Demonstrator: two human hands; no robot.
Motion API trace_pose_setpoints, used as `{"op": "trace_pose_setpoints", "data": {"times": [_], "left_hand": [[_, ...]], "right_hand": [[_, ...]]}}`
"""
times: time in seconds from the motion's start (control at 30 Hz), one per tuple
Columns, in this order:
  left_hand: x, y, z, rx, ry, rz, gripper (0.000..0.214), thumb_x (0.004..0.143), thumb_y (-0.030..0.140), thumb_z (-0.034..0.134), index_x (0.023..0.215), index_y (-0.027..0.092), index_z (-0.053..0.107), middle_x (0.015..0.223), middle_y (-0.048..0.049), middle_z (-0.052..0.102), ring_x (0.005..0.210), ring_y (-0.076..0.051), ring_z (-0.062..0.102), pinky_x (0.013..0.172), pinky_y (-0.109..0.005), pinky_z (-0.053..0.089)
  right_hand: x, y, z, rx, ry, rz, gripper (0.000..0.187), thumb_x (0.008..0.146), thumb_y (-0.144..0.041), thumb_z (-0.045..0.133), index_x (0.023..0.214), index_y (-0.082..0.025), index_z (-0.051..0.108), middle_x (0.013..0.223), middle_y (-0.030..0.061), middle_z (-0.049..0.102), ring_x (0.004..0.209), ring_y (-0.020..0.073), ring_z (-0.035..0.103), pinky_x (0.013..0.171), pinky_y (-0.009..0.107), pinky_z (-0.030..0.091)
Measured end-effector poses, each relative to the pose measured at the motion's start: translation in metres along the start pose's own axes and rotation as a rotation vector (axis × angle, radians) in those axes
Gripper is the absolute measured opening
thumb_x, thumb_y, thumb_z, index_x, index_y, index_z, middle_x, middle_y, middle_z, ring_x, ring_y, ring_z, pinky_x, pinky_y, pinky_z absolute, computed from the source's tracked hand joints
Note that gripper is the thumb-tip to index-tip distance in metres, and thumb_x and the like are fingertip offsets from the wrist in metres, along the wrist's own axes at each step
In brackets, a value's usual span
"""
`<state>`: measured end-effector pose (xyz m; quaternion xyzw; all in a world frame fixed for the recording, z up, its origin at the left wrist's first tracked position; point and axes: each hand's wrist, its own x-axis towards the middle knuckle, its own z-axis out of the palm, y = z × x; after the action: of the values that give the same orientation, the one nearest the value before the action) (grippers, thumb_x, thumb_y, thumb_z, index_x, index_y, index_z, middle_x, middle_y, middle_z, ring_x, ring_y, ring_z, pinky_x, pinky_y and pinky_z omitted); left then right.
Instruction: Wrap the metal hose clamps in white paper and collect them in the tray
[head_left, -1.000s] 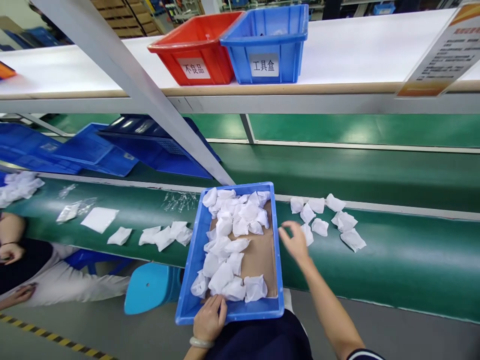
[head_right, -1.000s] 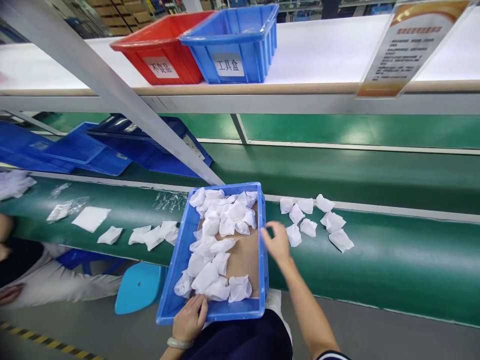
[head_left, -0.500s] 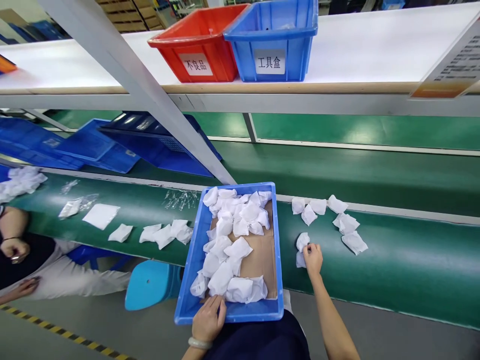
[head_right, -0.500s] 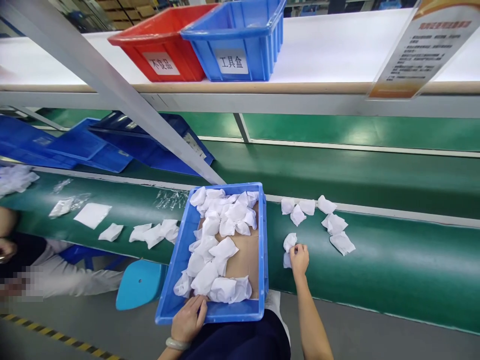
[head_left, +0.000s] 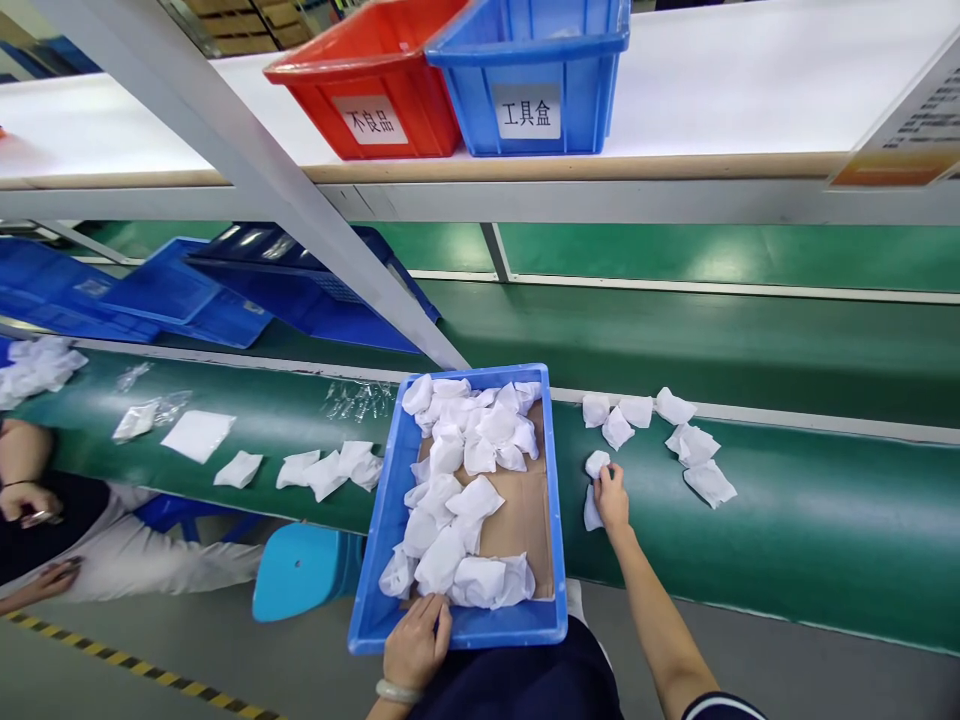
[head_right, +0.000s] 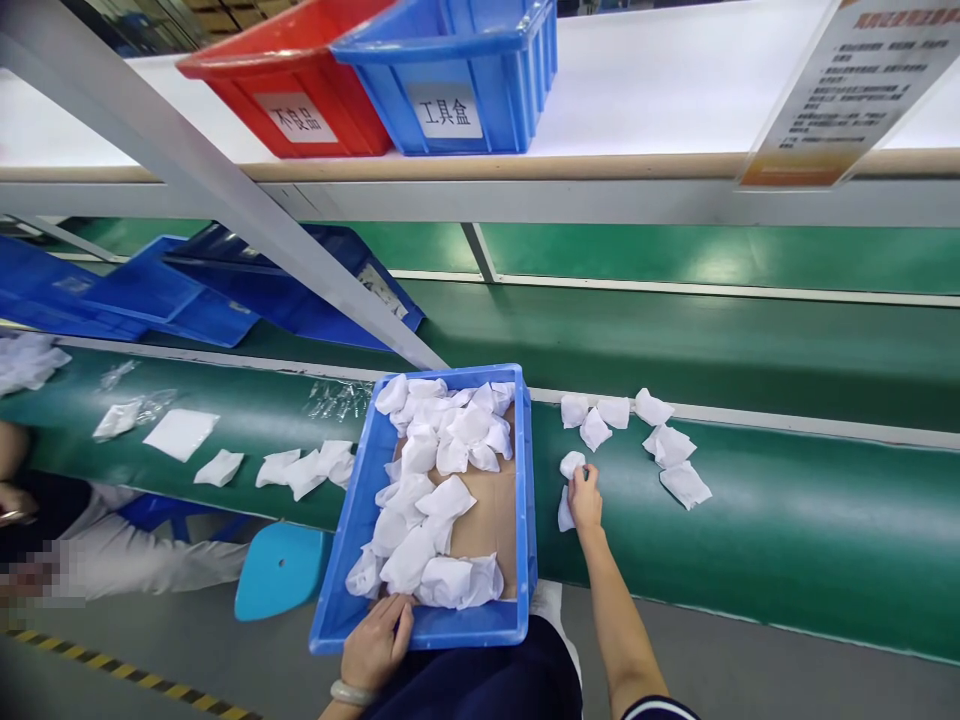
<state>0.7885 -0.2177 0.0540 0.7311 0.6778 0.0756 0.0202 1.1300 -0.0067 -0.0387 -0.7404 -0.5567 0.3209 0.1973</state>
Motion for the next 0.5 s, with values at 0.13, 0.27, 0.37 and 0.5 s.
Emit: {"op": "trace_pose_setpoints", "data": {"times": [0.13, 0.27, 0.37, 0.5], "left_hand": [[-0.001, -0.001, 0.002, -0.005, 0.048, 0.015, 0.032, 0.094, 0.029, 0.037, 0.083, 0.020, 0.066, 0.078, -0.0028, 0.072, 0.073, -0.017, 0.068, 0.067, -0.027, 0.053], [-0.004, -0.006, 0.006, -0.012, 0.050, 0.018, 0.032, 0.094, 0.032, 0.038, 0.083, 0.021, 0.067, 0.080, -0.0034, 0.073, 0.076, -0.018, 0.070, 0.068, -0.028, 0.056], [-0.007, -0.011, 0.009, -0.022, 0.018, 0.028, 0.033, 0.093, 0.033, 0.038, 0.082, 0.022, 0.067, 0.082, -0.0036, 0.074, 0.077, -0.019, 0.071, 0.069, -0.029, 0.058], [-0.009, -0.013, 0.012, -0.073, 0.025, 0.010, 0.032, 0.093, 0.035, 0.039, 0.083, 0.024, 0.067, 0.081, -0.0042, 0.074, 0.078, -0.022, 0.072, 0.068, -0.033, 0.060]], "right_hand": [[-0.007, -0.015, -0.028, 0.189, 0.094, 0.034, 0.039, 0.092, -0.046, 0.033, 0.106, -0.018, 0.056, 0.105, 0.0123, 0.054, 0.080, 0.0214, 0.056, 0.073, 0.037, 0.048], [-0.050, -0.073, -0.036, 0.382, 0.059, -0.023, 0.048, 0.096, -0.050, 0.022, 0.117, -0.017, 0.050, 0.081, 0.0044, 0.057, 0.064, 0.0171, 0.053, 0.060, 0.030, 0.048], [-0.067, -0.115, -0.044, 0.462, -0.044, -0.167, 0.041, 0.093, -0.050, 0.039, 0.120, -0.022, 0.053, 0.093, 0.0047, 0.063, 0.075, 0.0167, 0.059, 0.068, 0.028, 0.050], [-0.015, -0.086, -0.088, 0.165, 0.236, -0.288, 0.057, 0.084, -0.056, 0.054, 0.128, -0.020, 0.049, 0.125, 0.0149, 0.054, 0.117, 0.0284, 0.048, 0.100, 0.045, 0.039]]}}
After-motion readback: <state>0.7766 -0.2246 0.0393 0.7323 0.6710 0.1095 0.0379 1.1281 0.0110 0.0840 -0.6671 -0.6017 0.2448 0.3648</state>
